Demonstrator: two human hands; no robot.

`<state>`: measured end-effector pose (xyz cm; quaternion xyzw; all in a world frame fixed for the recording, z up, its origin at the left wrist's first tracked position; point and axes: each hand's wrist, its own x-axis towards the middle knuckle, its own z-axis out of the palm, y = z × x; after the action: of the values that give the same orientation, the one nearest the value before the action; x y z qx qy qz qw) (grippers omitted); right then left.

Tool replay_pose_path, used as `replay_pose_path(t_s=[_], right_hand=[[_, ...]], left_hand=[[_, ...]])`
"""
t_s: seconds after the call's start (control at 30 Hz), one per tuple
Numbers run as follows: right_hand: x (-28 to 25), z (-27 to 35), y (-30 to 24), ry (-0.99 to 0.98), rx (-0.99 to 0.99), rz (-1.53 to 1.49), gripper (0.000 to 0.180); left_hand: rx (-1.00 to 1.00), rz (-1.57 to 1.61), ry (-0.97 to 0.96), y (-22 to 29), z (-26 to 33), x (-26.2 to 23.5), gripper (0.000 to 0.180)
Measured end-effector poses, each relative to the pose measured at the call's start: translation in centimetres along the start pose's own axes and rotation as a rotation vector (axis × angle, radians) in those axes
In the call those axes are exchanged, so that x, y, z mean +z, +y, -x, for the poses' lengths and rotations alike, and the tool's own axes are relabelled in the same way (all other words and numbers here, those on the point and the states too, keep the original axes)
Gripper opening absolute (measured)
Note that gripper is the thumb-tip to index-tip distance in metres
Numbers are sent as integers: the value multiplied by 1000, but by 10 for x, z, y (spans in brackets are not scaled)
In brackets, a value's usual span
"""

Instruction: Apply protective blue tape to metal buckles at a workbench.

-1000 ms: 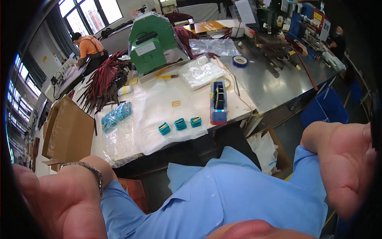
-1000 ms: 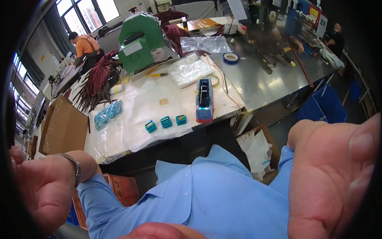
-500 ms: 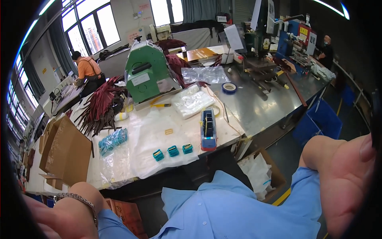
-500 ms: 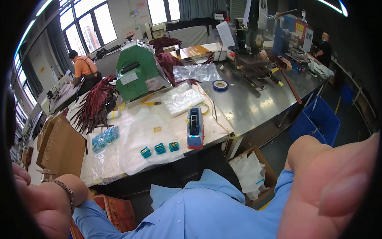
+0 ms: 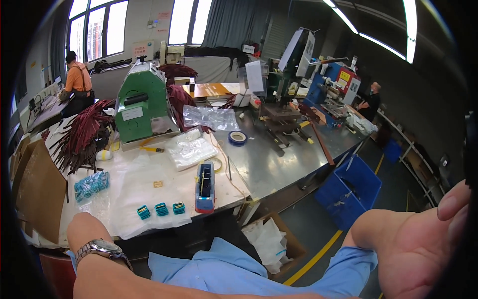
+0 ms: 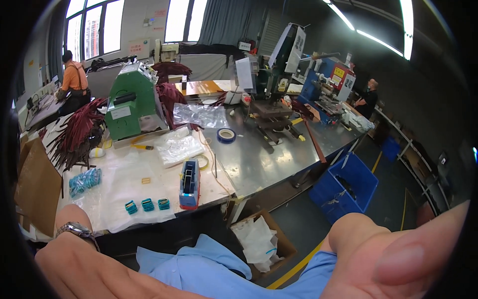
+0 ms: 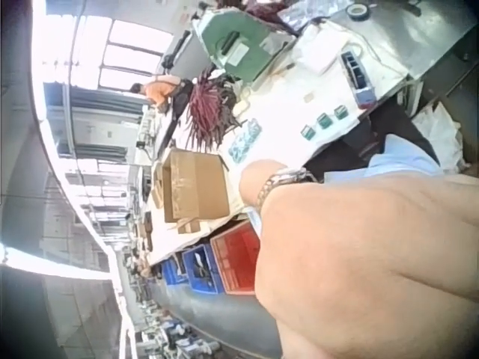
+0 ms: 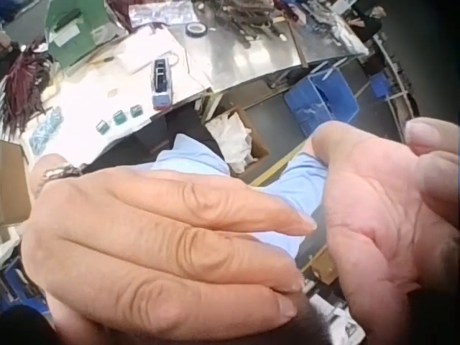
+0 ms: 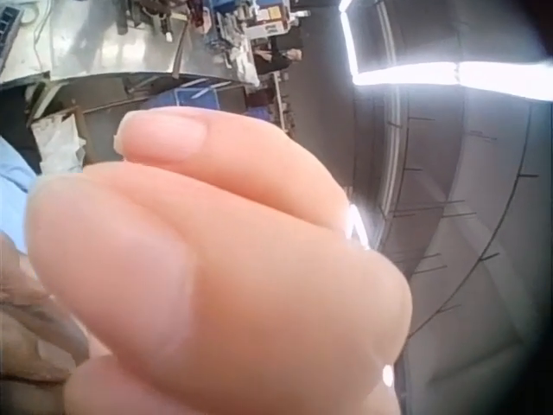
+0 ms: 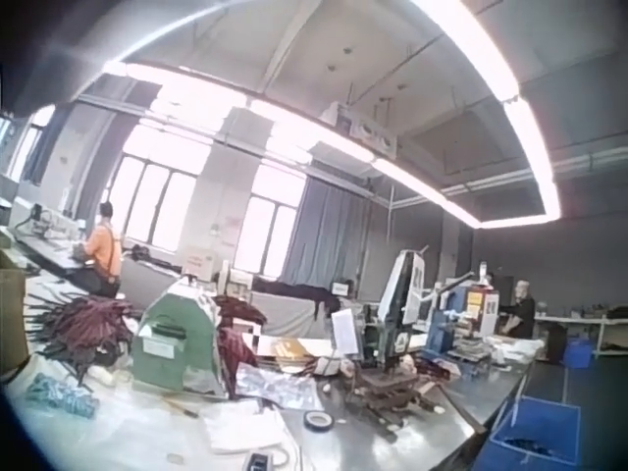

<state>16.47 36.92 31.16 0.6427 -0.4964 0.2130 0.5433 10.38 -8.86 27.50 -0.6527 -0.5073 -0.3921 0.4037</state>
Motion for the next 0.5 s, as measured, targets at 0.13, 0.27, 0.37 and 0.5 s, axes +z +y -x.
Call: replay_pose_path(t_s=[0.13, 0.27, 0.37, 0.5], right_hand=[[-11, -8, -3, -27, 12, 86, 47], [-34, -10, -28, -50, 50, 155, 47], [-39, -10, -37, -60, 65, 172, 46], [-39, -13, -51, -73, 83, 202, 46]], left_hand=[[28, 118, -61, -10, -1, 20, 35], [29, 239, -126, -20, 8, 20, 34], [17, 295, -167, -21, 22, 12, 34], [8, 370, -226, -33, 20, 13, 33]])
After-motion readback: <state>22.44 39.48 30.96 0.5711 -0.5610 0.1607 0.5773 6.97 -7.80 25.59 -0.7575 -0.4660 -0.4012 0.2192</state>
